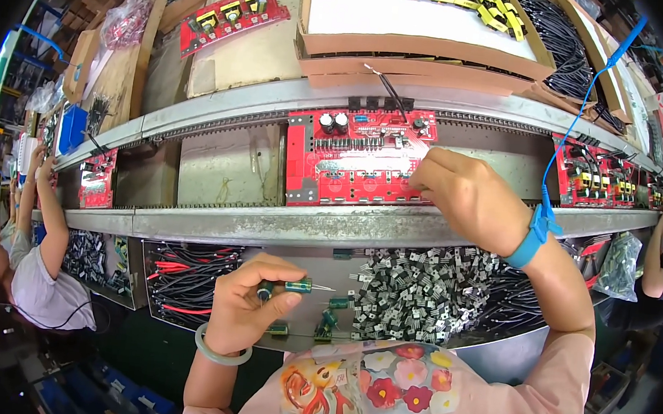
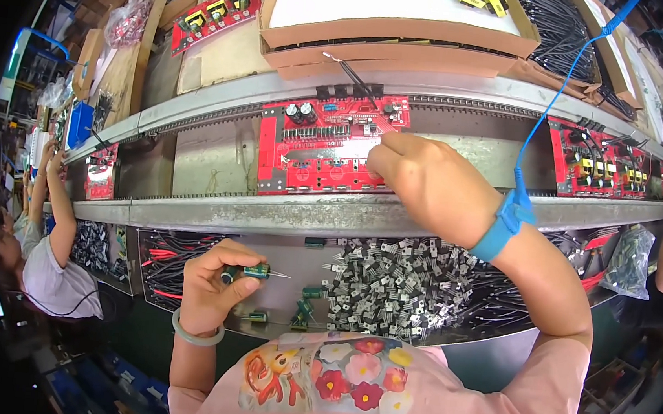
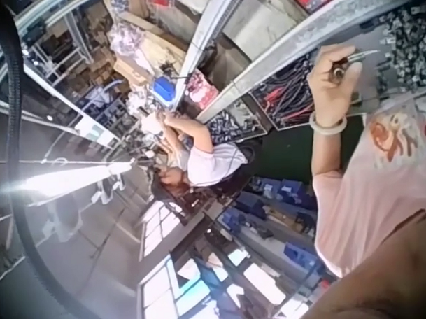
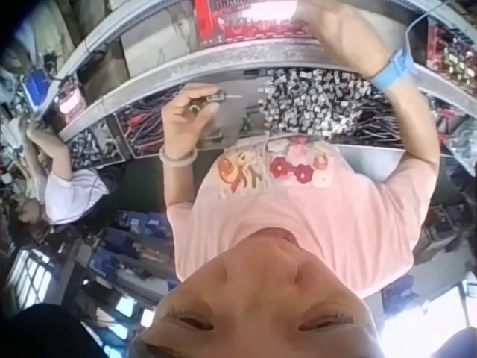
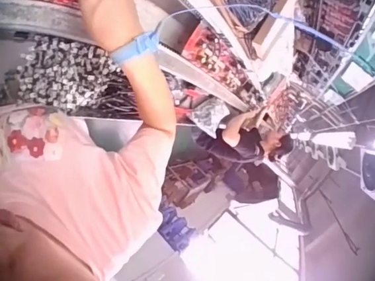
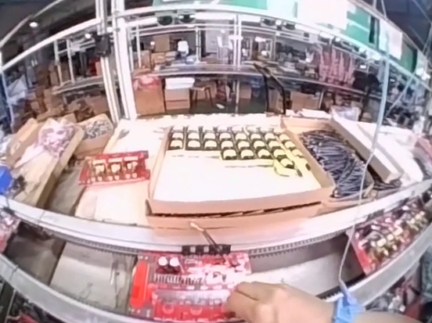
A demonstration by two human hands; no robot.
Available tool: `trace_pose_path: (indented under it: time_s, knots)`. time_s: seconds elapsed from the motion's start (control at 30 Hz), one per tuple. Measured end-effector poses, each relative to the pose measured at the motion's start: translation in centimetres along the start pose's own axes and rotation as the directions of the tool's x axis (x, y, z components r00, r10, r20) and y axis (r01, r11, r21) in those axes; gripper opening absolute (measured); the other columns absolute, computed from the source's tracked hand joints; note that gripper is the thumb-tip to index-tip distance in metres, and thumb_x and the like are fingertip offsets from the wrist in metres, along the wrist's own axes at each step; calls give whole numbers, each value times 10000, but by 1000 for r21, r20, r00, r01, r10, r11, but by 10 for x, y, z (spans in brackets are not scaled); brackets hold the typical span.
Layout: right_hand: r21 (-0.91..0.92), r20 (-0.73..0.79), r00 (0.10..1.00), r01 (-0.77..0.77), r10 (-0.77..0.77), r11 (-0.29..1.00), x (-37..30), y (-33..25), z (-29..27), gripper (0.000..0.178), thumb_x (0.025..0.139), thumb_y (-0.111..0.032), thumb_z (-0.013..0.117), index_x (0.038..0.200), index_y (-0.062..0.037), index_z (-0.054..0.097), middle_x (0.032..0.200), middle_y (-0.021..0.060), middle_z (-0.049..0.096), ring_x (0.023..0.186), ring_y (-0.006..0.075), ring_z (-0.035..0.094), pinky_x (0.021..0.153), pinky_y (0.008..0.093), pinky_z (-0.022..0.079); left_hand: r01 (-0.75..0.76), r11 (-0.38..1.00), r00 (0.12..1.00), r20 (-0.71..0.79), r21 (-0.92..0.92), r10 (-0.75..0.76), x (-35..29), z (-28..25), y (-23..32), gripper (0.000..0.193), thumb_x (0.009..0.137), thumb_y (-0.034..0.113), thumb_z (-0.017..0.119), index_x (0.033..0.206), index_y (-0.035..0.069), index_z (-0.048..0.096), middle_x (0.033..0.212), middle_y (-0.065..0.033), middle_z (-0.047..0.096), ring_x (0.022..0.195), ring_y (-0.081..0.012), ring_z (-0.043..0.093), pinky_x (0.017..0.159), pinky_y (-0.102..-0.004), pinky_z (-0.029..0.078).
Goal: The person assembles circuit boards on an assembly line by inserting transformers, wires, and electronic components into the boards by hand, then opens a plastic bag of components.
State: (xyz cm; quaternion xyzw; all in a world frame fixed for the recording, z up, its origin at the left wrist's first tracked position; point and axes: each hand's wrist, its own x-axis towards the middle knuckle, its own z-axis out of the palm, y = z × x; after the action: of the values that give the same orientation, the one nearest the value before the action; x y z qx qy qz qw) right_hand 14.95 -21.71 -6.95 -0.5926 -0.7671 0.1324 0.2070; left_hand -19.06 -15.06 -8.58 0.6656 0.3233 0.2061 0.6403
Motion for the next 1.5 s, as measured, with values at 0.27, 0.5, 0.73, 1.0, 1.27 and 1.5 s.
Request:
trace_pose_path:
  time_s: [0.27, 0.5, 0.73, 1.0, 1.27, 1.5]
  knots:
    - [12, -22, 1000, 21, -21, 1000, 7, 3, 6, 179, 803, 35, 639, 980, 10, 650, 897, 171, 656, 851, 380, 670, 738, 451, 544, -5, 993, 1000, -23, -117, 2, 10, 6, 3, 272, 860, -129, 719, 1116, -38, 716, 1168, -157, 683, 1019, -182, 660, 834, -284, 569]
    - [-67, 19, 997, 76, -74, 995, 8, 7, 8, 204, 809, 24, 629, 1008, 4, 669, 901, 140, 688, 852, 355, 681, 756, 441, 558, -40, 997, 998, -42, -69, 37, 17, 8, 4, 253, 877, -74, 724, 1125, -39, 690, 1145, -179, 676, 970, -207, 687, 837, -338, 630]
    - [-35, 20, 999, 39, -38, 999, 6, 9, 13, 153, 825, -29, 569, 967, 4, 616, 898, 166, 658, 858, 381, 683, 739, 466, 562, 44, 988, 989, -134, -147, -64, 26, 12, 6, 282, 884, -35, 747, 1154, -38, 666, 1118, -141, 702, 926, -157, 662, 793, -304, 603]
    - [24, -165, 985, 51, -46, 998, 1, 2, 12, 293, 841, -40, 648, 1131, -4, 636, 932, 197, 689, 835, 392, 703, 692, 452, 570, -268, 833, 940, -57, 485, 336, 82, 26, 17, 251, 848, 5, 781, 1086, 16, 700, 895, -68, 657, 755, -149, 550, 714, -281, 466]
    - [109, -184, 931, -300, 315, 948, -24, -4, -4, 282, 890, -131, 773, 1114, -11, 651, 744, 161, 727, 649, 357, 712, 574, 399, 537, -432, 612, 869, 123, 663, 480, 123, 32, 9, 217, 861, 84, 789, 1036, 8, 686, 883, -129, 647, 764, -268, 611, 687, -360, 498]
    - [79, -224, 948, -213, 225, 974, -33, 3, -5, 194, 872, -124, 788, 954, -5, 658, 800, 164, 711, 709, 342, 710, 608, 384, 538, -405, 578, 891, 164, 708, 423, 130, 37, 12, 206, 874, 107, 768, 971, -11, 629, 861, -161, 606, 811, -360, 598, 726, -450, 492]
